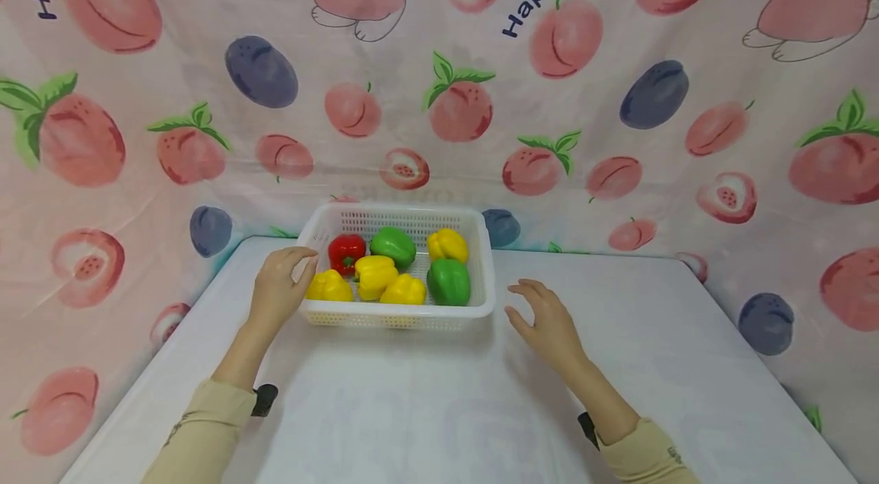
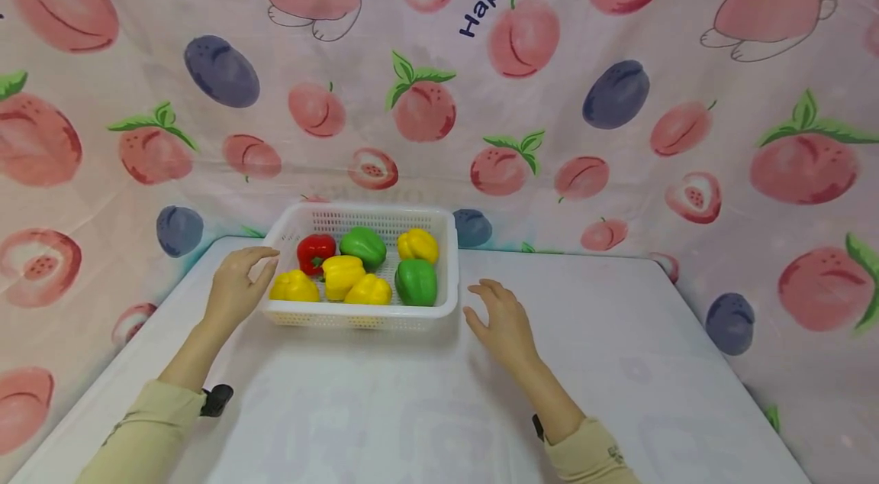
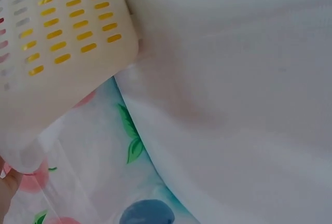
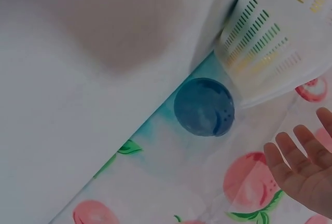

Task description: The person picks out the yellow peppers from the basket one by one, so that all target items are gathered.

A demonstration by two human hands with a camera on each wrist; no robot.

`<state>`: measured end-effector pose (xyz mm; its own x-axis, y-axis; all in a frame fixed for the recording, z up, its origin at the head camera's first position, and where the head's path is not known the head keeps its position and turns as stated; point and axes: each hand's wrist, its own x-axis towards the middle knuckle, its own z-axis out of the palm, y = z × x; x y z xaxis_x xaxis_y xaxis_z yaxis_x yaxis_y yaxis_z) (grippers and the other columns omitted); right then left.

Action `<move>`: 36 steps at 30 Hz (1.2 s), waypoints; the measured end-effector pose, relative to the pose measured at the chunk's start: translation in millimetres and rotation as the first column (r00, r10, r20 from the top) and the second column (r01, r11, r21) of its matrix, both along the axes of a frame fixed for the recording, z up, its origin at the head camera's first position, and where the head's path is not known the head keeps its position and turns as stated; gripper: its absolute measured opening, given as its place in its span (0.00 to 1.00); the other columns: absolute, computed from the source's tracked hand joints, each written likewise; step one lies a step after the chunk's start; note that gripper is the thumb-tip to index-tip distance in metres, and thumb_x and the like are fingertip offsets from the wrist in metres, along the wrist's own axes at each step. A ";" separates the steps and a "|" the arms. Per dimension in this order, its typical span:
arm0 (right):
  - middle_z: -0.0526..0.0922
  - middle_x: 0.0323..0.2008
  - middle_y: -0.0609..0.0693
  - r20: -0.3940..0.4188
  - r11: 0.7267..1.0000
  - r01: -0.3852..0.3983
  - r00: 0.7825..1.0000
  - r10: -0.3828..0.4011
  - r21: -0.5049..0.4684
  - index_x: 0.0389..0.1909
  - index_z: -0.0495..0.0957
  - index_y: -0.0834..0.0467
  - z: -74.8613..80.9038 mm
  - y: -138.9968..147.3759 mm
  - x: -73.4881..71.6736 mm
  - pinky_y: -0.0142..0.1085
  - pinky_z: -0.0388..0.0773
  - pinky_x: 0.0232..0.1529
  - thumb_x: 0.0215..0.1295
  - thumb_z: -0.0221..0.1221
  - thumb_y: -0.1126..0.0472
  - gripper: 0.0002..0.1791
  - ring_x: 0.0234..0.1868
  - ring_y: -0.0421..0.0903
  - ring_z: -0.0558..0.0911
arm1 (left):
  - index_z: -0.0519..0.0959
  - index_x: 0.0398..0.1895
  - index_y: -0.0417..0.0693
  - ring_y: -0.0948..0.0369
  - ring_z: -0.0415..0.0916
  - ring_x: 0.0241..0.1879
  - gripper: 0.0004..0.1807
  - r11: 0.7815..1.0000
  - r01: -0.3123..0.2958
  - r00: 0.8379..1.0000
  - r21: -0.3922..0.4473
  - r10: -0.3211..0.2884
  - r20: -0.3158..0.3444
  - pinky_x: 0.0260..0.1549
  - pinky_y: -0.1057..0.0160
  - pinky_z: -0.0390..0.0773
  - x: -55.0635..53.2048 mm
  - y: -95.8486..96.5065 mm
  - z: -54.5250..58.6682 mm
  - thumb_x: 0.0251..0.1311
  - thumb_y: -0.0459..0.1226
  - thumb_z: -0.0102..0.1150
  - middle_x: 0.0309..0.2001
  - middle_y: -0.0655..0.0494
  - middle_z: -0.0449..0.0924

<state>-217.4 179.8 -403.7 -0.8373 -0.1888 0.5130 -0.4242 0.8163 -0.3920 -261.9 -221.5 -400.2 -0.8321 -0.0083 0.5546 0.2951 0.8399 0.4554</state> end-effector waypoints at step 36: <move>0.79 0.51 0.59 -0.071 0.987 -0.159 0.984 0.161 0.038 0.45 0.80 0.61 15.8 -64.2 -2.0 0.47 0.79 0.52 0.52 0.68 0.62 0.18 0.51 0.56 0.79 | 0.55 0.71 0.42 0.34 0.37 0.71 0.46 0.970 0.178 0.918 -0.169 -0.102 0.383 0.66 0.31 0.36 -19.0 -2.7 3.2 0.57 0.59 0.54 0.72 0.31 0.46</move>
<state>-219.4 115.5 -387.9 -0.7553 -0.3347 0.5634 -0.5769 0.7474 -0.3294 -280.9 -224.2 -397.1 -0.9618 0.2002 0.1869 0.2591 0.8859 0.3848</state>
